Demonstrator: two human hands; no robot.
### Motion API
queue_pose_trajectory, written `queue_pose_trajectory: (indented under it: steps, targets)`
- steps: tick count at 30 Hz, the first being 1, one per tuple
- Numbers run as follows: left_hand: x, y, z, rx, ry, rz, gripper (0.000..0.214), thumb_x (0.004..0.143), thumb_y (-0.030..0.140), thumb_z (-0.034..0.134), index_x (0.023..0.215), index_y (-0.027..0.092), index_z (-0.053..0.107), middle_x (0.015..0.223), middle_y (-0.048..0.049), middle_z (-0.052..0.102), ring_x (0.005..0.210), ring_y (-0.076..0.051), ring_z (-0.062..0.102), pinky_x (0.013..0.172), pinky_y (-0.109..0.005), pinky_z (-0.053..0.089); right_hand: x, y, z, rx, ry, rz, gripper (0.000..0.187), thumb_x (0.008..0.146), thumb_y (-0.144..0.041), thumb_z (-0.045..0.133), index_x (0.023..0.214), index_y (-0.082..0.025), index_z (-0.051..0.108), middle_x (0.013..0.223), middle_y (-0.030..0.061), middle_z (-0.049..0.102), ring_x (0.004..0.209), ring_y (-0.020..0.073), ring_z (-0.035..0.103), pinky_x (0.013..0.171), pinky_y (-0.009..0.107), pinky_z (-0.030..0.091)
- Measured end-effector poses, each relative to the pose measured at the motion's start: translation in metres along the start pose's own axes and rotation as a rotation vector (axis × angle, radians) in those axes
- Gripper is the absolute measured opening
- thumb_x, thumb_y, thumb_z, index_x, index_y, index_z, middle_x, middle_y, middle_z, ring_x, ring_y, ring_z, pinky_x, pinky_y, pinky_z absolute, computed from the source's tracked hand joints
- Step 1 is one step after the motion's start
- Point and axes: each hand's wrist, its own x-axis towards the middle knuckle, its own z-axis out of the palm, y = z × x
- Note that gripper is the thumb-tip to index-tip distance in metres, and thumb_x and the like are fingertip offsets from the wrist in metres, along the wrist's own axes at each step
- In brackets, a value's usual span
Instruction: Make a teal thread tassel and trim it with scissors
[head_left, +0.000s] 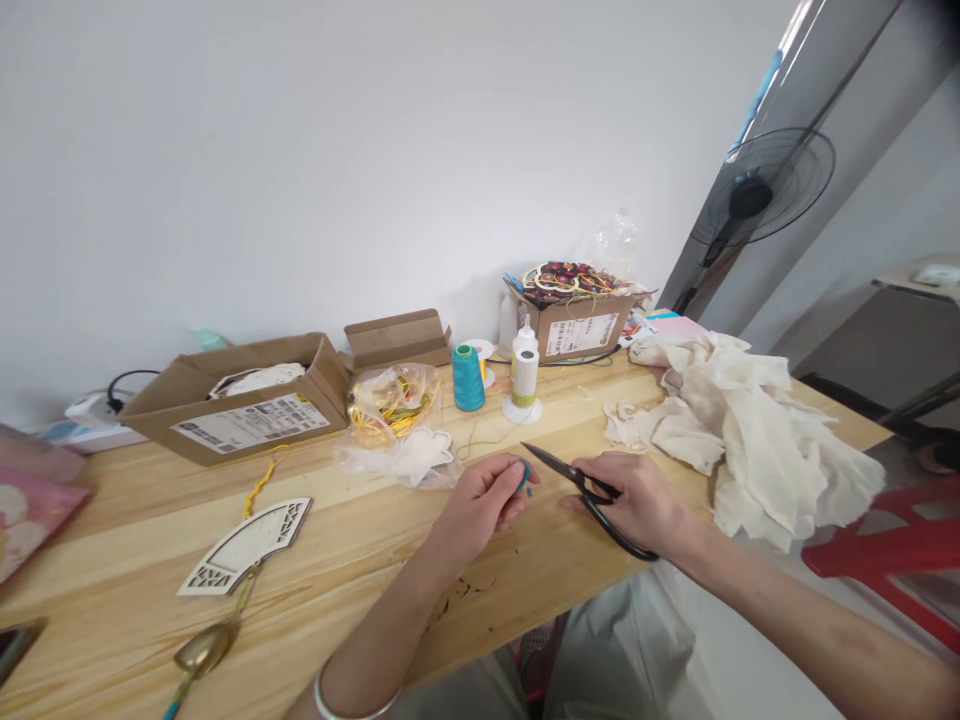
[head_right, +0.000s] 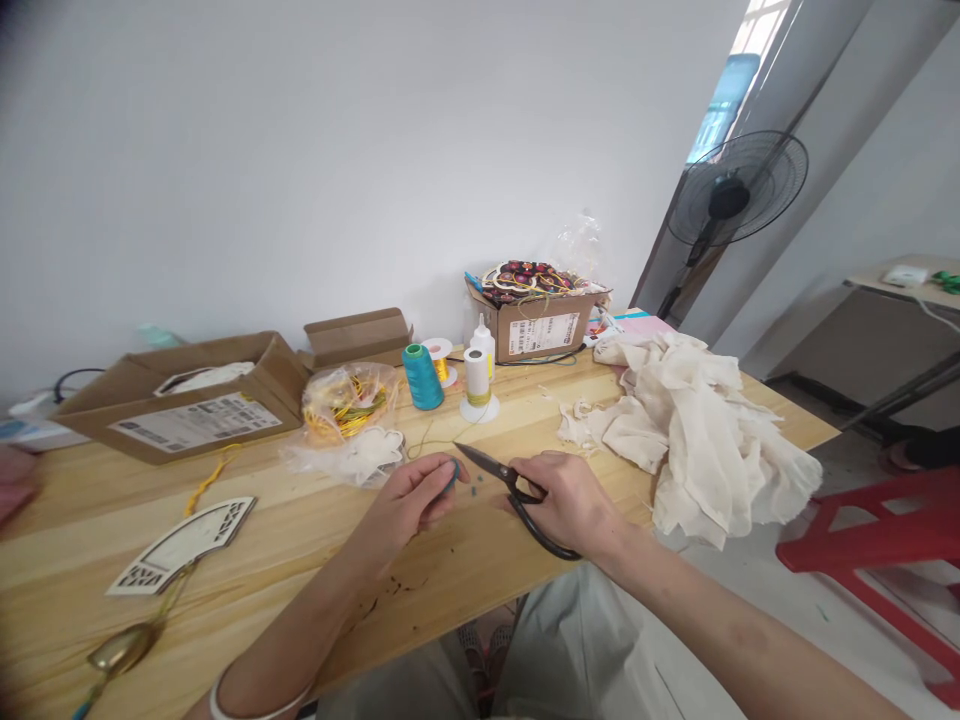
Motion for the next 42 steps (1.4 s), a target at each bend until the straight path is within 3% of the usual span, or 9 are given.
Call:
queue_pose_trajectory:
  steps: [7, 11, 14, 17, 21, 25, 29, 36, 42]
  targets:
    - [0.001, -0.001, 0.0, 0.028, 0.011, 0.016, 0.031, 0.08, 0.04, 0.042, 0.082, 0.013, 0.055, 0.046, 0.0075, 0.035, 0.039, -0.004, 0.025, 0.039, -0.018, 0.016, 0.001, 0.004, -0.01, 0.124, -0.168, 0.086, 0.027, 0.076, -0.04, 0.051, 0.075, -0.015, 0.06, 0.061, 0.0009, 0.057, 0.052, 0.0091, 0.049, 0.049, 0.018, 0.035]
    - [0.0, 0.002, 0.0, -0.022, -0.002, -0.013, 0.032, 0.079, 0.04, 0.043, 0.087, 0.012, 0.057, 0.047, 0.0068, 0.036, 0.04, -0.004, 0.023, 0.039, -0.018, 0.014, 0.002, 0.004, -0.01, 0.118, -0.171, 0.048, 0.037, 0.071, -0.044, 0.056, 0.096, -0.015, 0.058, 0.082, 0.0058, 0.062, 0.072, 0.0151, 0.056, 0.064, 0.023, 0.043]
    - [0.0, 0.002, -0.002, -0.092, -0.027, -0.04, 0.031, 0.074, 0.035, 0.05, 0.095, 0.012, 0.056, 0.051, 0.0068, 0.038, 0.041, -0.003, 0.023, 0.04, -0.019, 0.013, 0.005, 0.008, -0.01, 0.046, -0.137, 0.059, 0.042, 0.073, -0.043, 0.054, 0.103, -0.014, 0.055, 0.092, 0.0088, 0.061, 0.084, 0.0187, 0.055, 0.074, 0.028, 0.043]
    - [0.0, 0.001, -0.003, -0.031, 0.01, -0.029, 0.034, 0.068, 0.029, 0.058, 0.098, 0.014, 0.056, 0.055, 0.007, 0.039, 0.043, -0.003, 0.025, 0.041, -0.018, 0.016, 0.007, 0.014, -0.012, -0.093, -0.123, 0.184, 0.036, 0.076, -0.041, 0.05, 0.099, -0.015, 0.058, 0.088, 0.0076, 0.062, 0.08, 0.0188, 0.057, 0.069, 0.027, 0.043]
    - [0.002, -0.002, -0.003, 0.034, 0.04, -0.018, 0.029, 0.075, 0.034, 0.051, 0.094, 0.012, 0.057, 0.051, 0.0071, 0.037, 0.042, -0.003, 0.025, 0.04, -0.018, 0.016, 0.011, 0.019, -0.013, -0.254, -0.152, 0.216, 0.035, 0.073, -0.041, 0.053, 0.098, -0.018, 0.06, 0.082, 0.0067, 0.061, 0.076, 0.0194, 0.058, 0.065, 0.027, 0.042]
    - [0.001, -0.002, -0.003, -0.131, 0.011, -0.026, 0.025, 0.078, 0.034, 0.049, 0.09, 0.013, 0.057, 0.049, 0.0071, 0.037, 0.041, -0.002, 0.023, 0.039, -0.017, 0.014, 0.027, 0.022, 0.0, -0.269, -0.219, 0.128, 0.038, 0.068, -0.027, 0.056, 0.105, -0.017, 0.058, 0.089, 0.0085, 0.061, 0.085, 0.0199, 0.057, 0.074, 0.026, 0.042]
    - [-0.001, 0.0, -0.008, -0.408, -0.012, -0.043, 0.019, 0.08, 0.032, 0.048, 0.086, 0.016, 0.055, 0.051, 0.0062, 0.038, 0.04, -0.002, 0.022, 0.038, -0.015, 0.015, 0.054, 0.023, 0.013, -0.197, -0.259, 0.013, 0.044, 0.067, -0.027, 0.055, 0.109, -0.014, 0.055, 0.093, 0.0092, 0.062, 0.088, 0.0202, 0.056, 0.077, 0.026, 0.042]
    - [0.0, 0.003, -0.016, -0.909, -0.077, -0.027, 0.027, 0.082, 0.023, 0.041, 0.1, 0.009, 0.056, 0.061, 0.0016, 0.042, 0.054, -0.005, 0.042, 0.054, -0.019, 0.04, 0.079, 0.03, 0.014, -0.15, -0.329, -0.117, 0.052, 0.063, -0.021, 0.059, 0.113, -0.014, 0.053, 0.101, 0.0098, 0.061, 0.094, 0.0215, 0.055, 0.081, 0.028, 0.042]
    - [0.006, 0.001, -0.018, -0.949, 0.155, 0.003, 0.027, 0.078, 0.005, 0.043, 0.102, 0.011, 0.054, 0.08, -0.0027, 0.053, 0.073, -0.008, 0.054, 0.08, -0.028, 0.046, 0.078, 0.049, 0.007, -0.046, -0.312, -0.144, 0.049, 0.065, -0.021, 0.059, 0.113, -0.016, 0.054, 0.105, 0.0075, 0.061, 0.096, 0.0204, 0.055, 0.083, 0.029, 0.041]
